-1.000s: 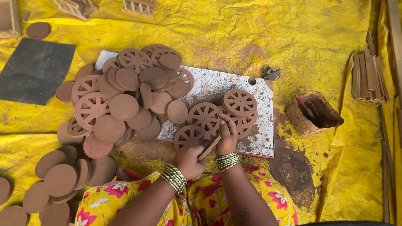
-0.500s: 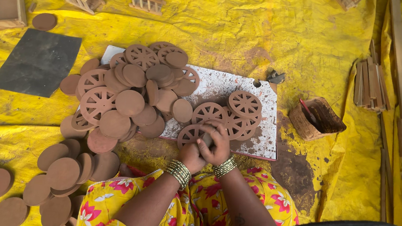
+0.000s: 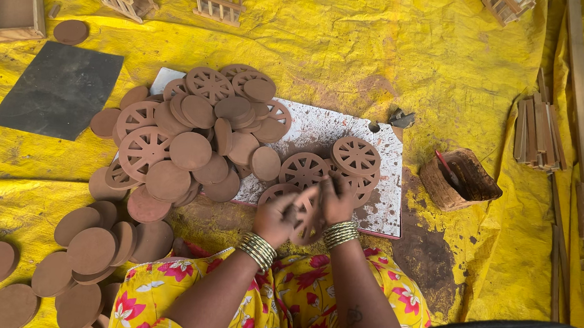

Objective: The person sits on the ground and smooths terracotta craft pieces, rubbing a small abrasive pad over flat clay discs and wheel-shaped clay cutouts. They pick up each piece, rub its surface, and set it back on the pile on the board.

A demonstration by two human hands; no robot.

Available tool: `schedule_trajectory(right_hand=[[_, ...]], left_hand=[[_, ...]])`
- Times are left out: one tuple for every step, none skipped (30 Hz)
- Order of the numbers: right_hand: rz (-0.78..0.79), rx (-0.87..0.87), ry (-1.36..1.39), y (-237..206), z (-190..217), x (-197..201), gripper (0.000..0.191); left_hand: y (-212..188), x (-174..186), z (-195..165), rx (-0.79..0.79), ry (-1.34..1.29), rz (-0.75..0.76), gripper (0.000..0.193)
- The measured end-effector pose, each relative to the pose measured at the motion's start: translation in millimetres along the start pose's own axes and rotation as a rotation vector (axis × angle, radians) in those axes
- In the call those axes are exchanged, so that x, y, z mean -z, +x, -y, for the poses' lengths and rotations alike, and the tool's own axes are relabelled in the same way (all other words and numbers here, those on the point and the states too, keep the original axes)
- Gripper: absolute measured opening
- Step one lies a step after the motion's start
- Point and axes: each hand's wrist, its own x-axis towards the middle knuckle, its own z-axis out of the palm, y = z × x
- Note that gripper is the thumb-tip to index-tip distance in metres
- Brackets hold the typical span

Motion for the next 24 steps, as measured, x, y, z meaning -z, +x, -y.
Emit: schedule_trajectory(right_hand=[[-0.009, -0.059, 0.107, 3.8, -2.1, -0.6, 0.042], [0.035, -0.089, 0.146, 5.0, -1.6, -1.0, 0.043], [0.080, -0.120, 0.185, 5.3, -1.4, -1.3, 0.043], [0.124, -0.149, 0.225, 5.1, -1.0, -1.6, 0.044], [0.155, -0.258, 0.289, 3.2, 2.5, -1.8, 0.043], [0.186, -0.367, 0.354, 0.3, 7.2, -2.3, 0.043], [0.218, -0.477, 0.418, -2.7, 12.6, -3.0, 0.044], [0.211, -0.493, 0.452, -5.5, 18.1, -3.7, 0.043], [0.205, -0.509, 0.485, -7.5, 23.3, -5.0, 0.042], [0.199, -0.524, 0.518, -8.4, 27.8, -6.0, 0.041], [0.135, -0.535, 0.526, -8.3, 31.2, -6.9, 0.040], [0.070, -0.546, 0.534, -7.2, 33.4, -7.4, 0.039], [0.004, -0.556, 0.542, -5.4, 34.3, -7.1, 0.038], [-0.105, -0.560, 0.482, -2.2, 34.2, -7.5, 0.040], [-0.212, -0.564, 0.419, 1.2, 32.9, -7.5, 0.042], [-0.317, -0.567, 0.355, 4.0, 30.3, -4.9, 0.045], [-0.171, -0.271, -0.299, 6.0, 26.9, 1.7, 0.032], [0.000, 0.057, -0.929, 7.2, 23.5, 8.8, 0.032], [-0.058, 0.379, -1.040, 8.6, 20.9, 11.9, 0.030], [-0.119, 0.701, -1.123, 8.6, 16.0, 11.5, 0.029], [-0.129, 0.672, -1.046, 7.6, 10.3, 11.1, 0.030], [-0.127, 0.635, -0.969, 5.7, 4.3, 9.5, 0.031], [-0.041, 0.442, -0.986, 4.0, -2.0, 5.2, 0.032], [0.048, 0.253, -0.999, 3.4, -6.0, 0.2, 0.033]], left_hand=[[3.8, 1.6, 4.2, 0.029, -0.050, -0.058, 0.030], [8.4, 3.7, 8.9, 0.050, -0.032, -0.153, 0.028], [13.4, 6.4, 13.9, 0.073, -0.015, -0.247, 0.027], [18.7, 9.9, 18.3, 0.094, 0.003, -0.340, 0.026], [24.0, 14.7, 21.7, 0.085, -0.133, -0.350, 0.026], [28.7, 20.0, 23.1, 0.076, -0.270, -0.360, 0.026], [32.3, 24.4, 21.8, 0.066, -0.406, -0.370, 0.026], [34.5, 27.0, 17.5, 0.159, -0.525, -0.338, 0.029], [35.3, 28.5, 10.4, 0.251, -0.643, -0.305, 0.033], [34.5, 27.9, 0.5, 0.343, -0.763, -0.271, 0.036], [29.4, 23.6, -11.3, 0.359, -0.536, -0.247, 0.040], [19.0, 15.3, -23.6, 0.371, -0.309, -0.221, 0.044], [11.4, 4.2, -36.5, 0.379, -0.083, -0.193, 0.049], [-2.1, -7.8, -47.5, 0.311, 0.032, -0.138, 0.050], [-18.8, -19.4, -55.9, 0.224, 0.134, -0.081, 0.050], [-38.7, -32.4, -62.4, 0.082, 0.139, 0.017, 0.051], [-57.5, -44.3, -67.2, -0.047, 0.127, 0.115, 0.051], [-77.3, -52.0, -69.8, -0.181, 0.109, 0.211, 0.052], [-91.1, -59.7, -72.4, -0.247, 0.090, 0.273, 0.052], [-95.6, -64.2, -73.8, -0.291, 0.080, 0.318, 0.053], [-108.6, -68.1, -78.0, -0.320, 0.069, 0.357, 0.053], [-108.6, -67.9, -80.6, -0.333, 0.067, 0.372, 0.054], [-103.8, -59.1, -80.6, -0.342, 0.061, 0.382, 0.054], [-105.2, -58.1, -86.1, -0.350, 0.053, 0.390, 0.055]])
